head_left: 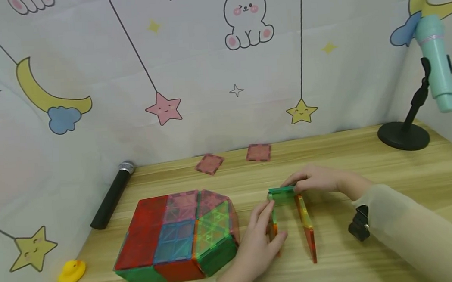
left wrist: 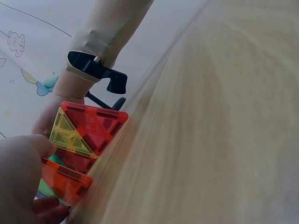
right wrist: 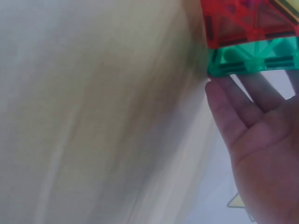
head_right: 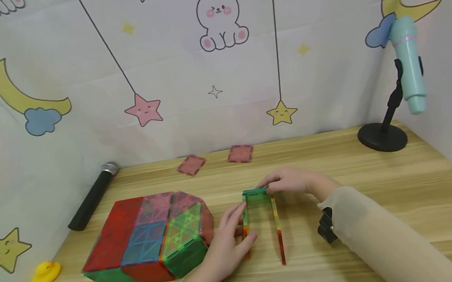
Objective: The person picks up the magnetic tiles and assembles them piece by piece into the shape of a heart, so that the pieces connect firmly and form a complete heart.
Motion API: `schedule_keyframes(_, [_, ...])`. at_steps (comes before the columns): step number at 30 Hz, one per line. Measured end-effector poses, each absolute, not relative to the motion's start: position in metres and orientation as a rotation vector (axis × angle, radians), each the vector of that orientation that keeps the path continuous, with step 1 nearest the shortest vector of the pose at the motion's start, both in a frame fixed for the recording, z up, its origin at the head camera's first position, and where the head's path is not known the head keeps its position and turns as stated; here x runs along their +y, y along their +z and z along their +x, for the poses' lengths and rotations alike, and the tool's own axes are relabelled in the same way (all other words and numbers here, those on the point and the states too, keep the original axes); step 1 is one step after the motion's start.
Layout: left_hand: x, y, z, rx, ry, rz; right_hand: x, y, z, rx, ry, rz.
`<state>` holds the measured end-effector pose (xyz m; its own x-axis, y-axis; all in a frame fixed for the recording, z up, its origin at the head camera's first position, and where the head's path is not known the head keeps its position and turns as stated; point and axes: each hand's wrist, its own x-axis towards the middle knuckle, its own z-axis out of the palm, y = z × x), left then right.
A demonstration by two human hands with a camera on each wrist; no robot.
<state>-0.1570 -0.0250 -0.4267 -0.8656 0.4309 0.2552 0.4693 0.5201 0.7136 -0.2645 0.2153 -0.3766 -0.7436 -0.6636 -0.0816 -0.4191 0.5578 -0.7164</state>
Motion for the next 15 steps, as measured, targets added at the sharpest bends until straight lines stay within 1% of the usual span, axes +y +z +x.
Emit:
schedule_keyframes(9, [-0.031,-0.425,-0.148,-2.684,-1.238,-0.829,0.213,-0.380,-0.256,2.447,-0.924,-0.967])
schedule_keyframes(15, [-0.035,-0.426,-0.142,-2.653,-1.246,-0.875,0.216,-0.382,-0.246,2.436,-0.949,-0.943])
